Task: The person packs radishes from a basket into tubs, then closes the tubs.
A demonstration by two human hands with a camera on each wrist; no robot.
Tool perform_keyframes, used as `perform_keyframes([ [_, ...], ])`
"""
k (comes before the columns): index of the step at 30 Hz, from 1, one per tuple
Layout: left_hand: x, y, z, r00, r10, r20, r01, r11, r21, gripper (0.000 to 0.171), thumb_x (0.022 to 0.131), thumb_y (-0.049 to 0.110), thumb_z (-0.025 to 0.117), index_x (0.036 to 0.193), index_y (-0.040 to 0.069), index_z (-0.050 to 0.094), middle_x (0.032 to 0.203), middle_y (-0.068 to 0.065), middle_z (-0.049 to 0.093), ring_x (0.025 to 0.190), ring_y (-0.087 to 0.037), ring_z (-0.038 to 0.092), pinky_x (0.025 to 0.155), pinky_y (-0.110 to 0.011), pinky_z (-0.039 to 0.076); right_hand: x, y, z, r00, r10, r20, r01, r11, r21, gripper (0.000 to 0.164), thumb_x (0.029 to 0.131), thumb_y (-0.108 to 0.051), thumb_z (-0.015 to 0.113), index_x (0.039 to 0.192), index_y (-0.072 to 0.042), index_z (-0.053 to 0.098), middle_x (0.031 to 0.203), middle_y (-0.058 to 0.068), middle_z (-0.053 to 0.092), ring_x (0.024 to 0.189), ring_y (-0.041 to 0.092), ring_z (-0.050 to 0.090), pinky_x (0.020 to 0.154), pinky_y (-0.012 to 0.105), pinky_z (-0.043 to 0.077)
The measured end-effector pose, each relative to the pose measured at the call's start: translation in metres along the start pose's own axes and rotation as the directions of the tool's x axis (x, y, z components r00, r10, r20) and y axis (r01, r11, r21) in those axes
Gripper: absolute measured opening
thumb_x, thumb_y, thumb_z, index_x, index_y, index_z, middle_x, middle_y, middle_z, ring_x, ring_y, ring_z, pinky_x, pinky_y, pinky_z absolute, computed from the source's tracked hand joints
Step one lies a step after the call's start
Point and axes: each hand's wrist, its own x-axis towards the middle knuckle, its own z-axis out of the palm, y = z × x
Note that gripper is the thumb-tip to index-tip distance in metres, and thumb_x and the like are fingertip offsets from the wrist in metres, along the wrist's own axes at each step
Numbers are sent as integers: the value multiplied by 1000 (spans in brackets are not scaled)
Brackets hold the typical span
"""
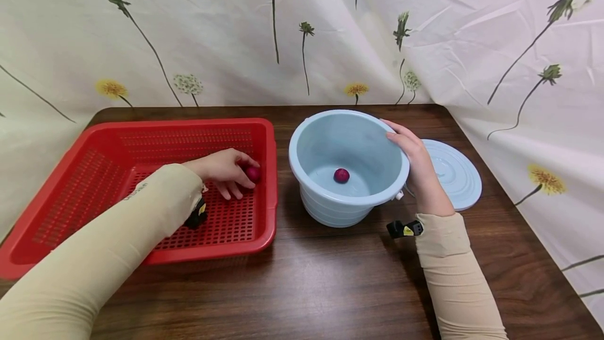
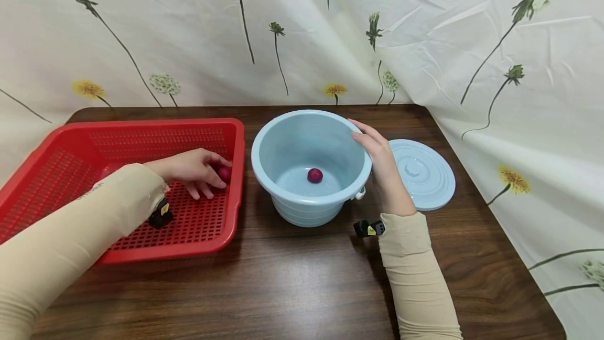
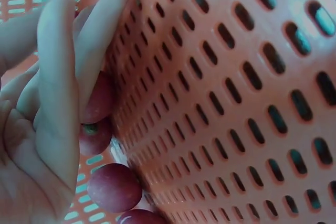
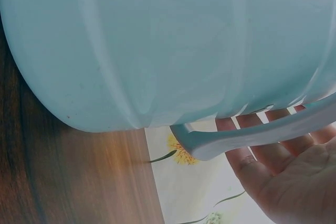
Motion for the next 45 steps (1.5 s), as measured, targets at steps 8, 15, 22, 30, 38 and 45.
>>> perform_keyframes([
  [8, 2, -1, 0, 1000, 10, 1, -10, 1000, 14, 46, 94, 12, 66, 135, -1, 49, 105, -17, 70, 66, -20, 74, 57, -36, 60, 0, 0, -1, 1000, 2, 7, -2, 1000, 0, 46, 103, -26, 46, 146, -12, 48, 144, 3, 51, 129, 15, 49, 97, 19, 46],
  [15, -2, 0, -5, 999, 37, 28, -38, 999, 18, 45, 92, 17, 69, 131, 1, 51, 100, -16, 72, 65, -20, 73, 59, -38, 61, 0, 1, -2, 1000, -2, 9, 2, 1000, -3, 45, 103, -25, 46, 146, -11, 48, 142, 3, 52, 128, 15, 50, 96, 20, 47],
  [22, -13, 10, -12, 998, 53, 38, -55, 998, 41, 48, 91, 23, 72, 130, 3, 52, 101, -18, 73, 66, -20, 72, 59, -38, 60, 1, 0, -1, 1000, 7, 15, -6, 1000, -6, 46, 103, -27, 46, 146, -12, 47, 145, 5, 49, 131, 16, 49, 97, 20, 46],
  [30, -27, 27, -17, 997, 79, 3, -79, 994, 81, 50, 89, 29, 74, 127, 5, 54, 100, -15, 72, 67, -21, 72, 59, -38, 60, 2, 0, 0, 1000, 9, 23, -9, 1000, -15, 46, 103, -28, 45, 147, -13, 47, 146, 5, 48, 131, 16, 49, 98, 22, 46],
  [38, -40, 45, -21, 991, 123, -58, -113, 982, 151, 48, 88, 35, 75, 121, 8, 56, 92, -9, 73, 68, -26, 72, 59, -39, 60, 1, -1, -1, 1000, 1, 18, -1, 1000, -17, 46, 103, -27, 44, 147, -13, 47, 144, 5, 50, 130, 16, 49, 98, 21, 46],
  [45, -50, 62, -20, 981, 165, -100, -153, 982, 112, 44, 88, 32, 75, 120, 9, 55, 87, -7, 72, 66, -25, 71, 59, -40, 60, 0, 0, -1, 1000, 2, 17, -2, 1000, -16, 45, 103, -26, 44, 147, -13, 47, 146, 5, 49, 131, 17, 49, 105, 29, 42],
])
